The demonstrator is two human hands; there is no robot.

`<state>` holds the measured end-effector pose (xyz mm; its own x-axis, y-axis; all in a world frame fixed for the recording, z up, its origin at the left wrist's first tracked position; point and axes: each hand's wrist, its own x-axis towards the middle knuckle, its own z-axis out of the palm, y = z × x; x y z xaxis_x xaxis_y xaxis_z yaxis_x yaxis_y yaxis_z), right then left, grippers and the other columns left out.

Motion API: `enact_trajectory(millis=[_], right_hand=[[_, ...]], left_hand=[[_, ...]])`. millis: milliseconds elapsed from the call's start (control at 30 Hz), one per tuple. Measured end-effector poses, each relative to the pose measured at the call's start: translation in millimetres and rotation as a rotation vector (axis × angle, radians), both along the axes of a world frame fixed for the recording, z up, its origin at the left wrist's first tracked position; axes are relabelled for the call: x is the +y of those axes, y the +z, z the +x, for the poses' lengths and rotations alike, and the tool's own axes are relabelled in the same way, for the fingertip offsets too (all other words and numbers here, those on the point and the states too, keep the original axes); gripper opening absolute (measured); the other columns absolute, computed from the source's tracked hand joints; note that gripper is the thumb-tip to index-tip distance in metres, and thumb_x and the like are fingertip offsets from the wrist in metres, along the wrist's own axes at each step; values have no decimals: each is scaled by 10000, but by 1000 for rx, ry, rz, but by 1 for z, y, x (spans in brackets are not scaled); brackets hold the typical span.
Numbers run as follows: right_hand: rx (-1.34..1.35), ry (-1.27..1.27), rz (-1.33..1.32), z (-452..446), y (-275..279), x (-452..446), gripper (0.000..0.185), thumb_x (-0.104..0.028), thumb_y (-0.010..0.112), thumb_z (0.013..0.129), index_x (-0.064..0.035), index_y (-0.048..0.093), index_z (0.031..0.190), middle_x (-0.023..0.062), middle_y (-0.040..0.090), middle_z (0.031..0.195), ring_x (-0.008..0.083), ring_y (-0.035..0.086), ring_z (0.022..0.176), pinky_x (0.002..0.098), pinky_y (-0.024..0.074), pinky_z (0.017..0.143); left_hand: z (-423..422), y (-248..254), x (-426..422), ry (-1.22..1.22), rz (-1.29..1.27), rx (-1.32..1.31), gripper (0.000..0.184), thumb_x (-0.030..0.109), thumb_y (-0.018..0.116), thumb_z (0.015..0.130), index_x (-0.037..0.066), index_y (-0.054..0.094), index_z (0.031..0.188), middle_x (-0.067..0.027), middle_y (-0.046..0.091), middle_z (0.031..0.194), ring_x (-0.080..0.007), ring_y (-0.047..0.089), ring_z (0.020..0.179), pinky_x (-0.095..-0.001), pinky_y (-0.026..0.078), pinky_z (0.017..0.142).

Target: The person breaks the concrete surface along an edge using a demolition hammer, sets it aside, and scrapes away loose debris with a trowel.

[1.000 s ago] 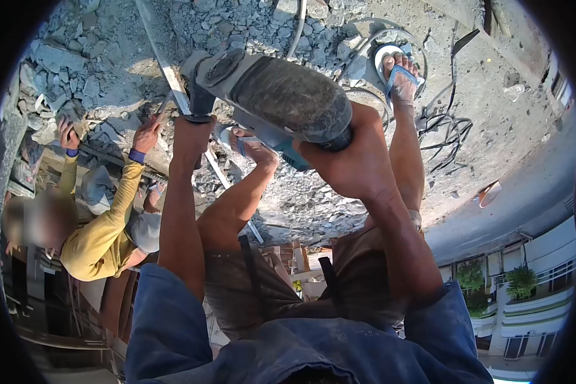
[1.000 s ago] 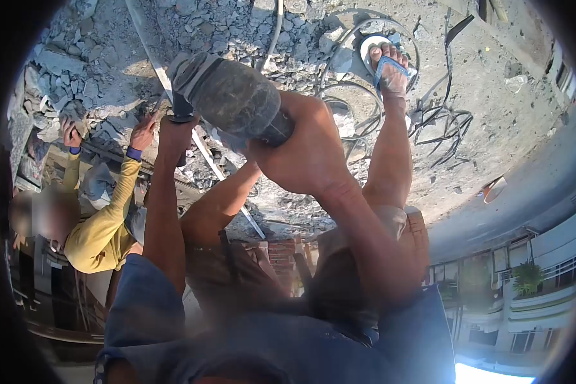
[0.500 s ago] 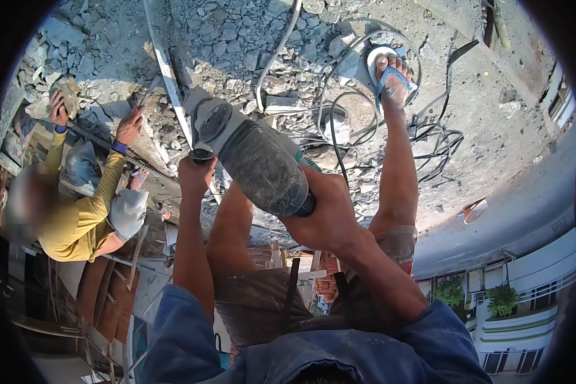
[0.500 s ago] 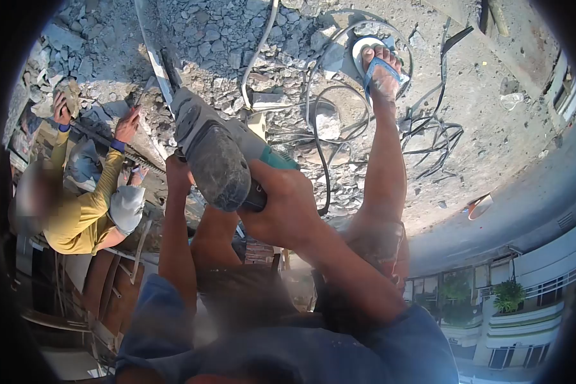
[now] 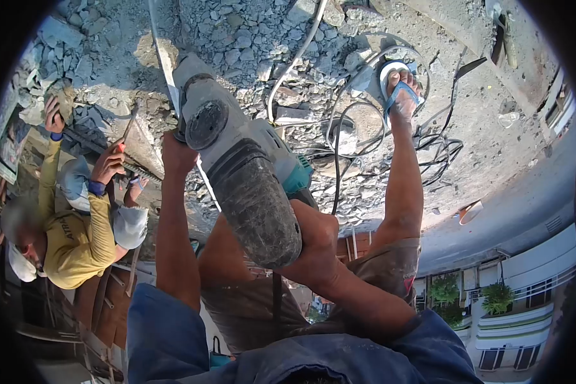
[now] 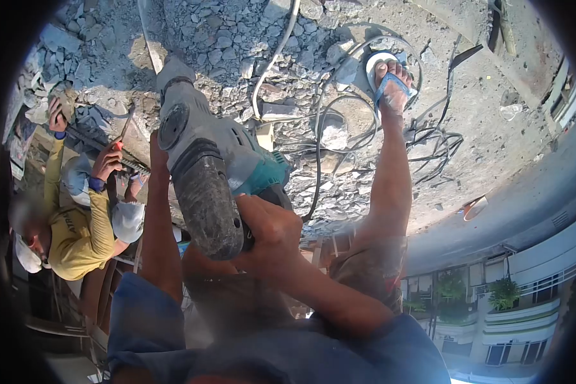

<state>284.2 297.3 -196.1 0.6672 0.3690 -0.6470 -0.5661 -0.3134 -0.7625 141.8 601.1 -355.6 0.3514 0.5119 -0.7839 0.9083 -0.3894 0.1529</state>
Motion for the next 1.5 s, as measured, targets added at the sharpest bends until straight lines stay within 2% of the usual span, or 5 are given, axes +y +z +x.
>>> enact_trajectory(millis=[500,800,1033,1100,1500], right_hand=[[-61,20,-64,-33,-39,-40,286,-46,761,677,38,661,931,97,695,784,109,652,694,263,499,619],[43,22,65,-17,-39,-39,325,-111,745,676,-44,677,986,77,709,865,285,674,738,388,493,649],[7,285,63,29,-10,-49,348,-117,755,593,-76,616,909,80,652,752,325,646,651,381,488,553],[115,143,117,19,7,-55,380,-170,793,591,-50,610,902,90,622,726,303,647,655,371,483,546],[18,204,84,32,11,-6,351,-112,815,635,39,634,895,129,640,766,257,665,638,321,500,554]], left_hand=[[48,9,-44,-168,62,212,378,389,758,725,58,708,901,-186,698,873,-385,677,830,-450,528,737],[23,10,-46,-230,132,238,279,280,691,782,17,701,874,-180,690,750,-340,694,742,-405,514,660],[-25,37,-96,912,-226,-384,151,79,655,737,-62,645,793,-151,657,661,-183,632,625,-356,474,593],[-15,57,-94,98,50,-79,210,159,708,741,-38,664,800,-164,674,698,-275,678,660,-386,485,613],[47,31,-38,-62,192,-66,537,409,812,666,-29,661,938,-204,690,898,-347,688,853,-431,510,734]])
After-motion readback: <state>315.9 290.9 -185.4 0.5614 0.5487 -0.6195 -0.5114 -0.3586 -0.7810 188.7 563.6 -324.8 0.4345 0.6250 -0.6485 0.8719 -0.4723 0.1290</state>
